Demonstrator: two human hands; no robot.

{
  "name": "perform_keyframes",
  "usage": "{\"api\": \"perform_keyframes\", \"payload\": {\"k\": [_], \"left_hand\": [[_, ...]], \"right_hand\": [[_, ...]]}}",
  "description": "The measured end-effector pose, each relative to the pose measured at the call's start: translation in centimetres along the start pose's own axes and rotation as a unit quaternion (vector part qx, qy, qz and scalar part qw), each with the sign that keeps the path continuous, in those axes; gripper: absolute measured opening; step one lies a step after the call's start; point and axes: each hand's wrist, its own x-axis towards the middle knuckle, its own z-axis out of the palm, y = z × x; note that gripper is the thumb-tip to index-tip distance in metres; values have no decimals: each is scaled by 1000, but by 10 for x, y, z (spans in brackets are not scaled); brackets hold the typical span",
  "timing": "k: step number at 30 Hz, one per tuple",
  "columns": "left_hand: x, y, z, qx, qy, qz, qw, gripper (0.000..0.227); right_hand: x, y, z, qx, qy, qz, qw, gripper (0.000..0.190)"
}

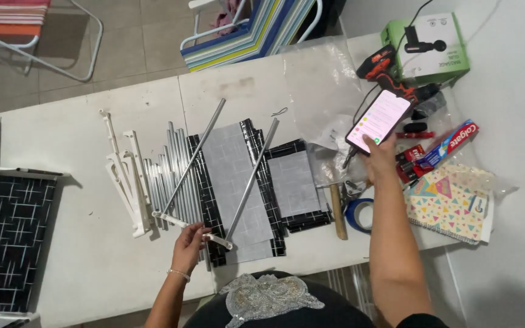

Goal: Assembling a multi-tier storage rack by connecting metal rods, plastic frames, and fabric shelves while referring to instructions on a phone.

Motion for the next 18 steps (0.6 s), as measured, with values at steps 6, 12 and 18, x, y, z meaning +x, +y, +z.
{"api": "perform_keyframes", "payload": {"k": [6,12,18], "left_hand": [[22,-3,-42,19,-31,18,999,38],[25,33,-73,118,-18,145,982,33],[89,40,-110,387,84,282,874,33]], "right_hand": [[56,67,4,-92,172,66,979,43],[101,128,-16,-180,206,-12,962,30],[52,122,-4,-381,197,-224,875,54]]}}
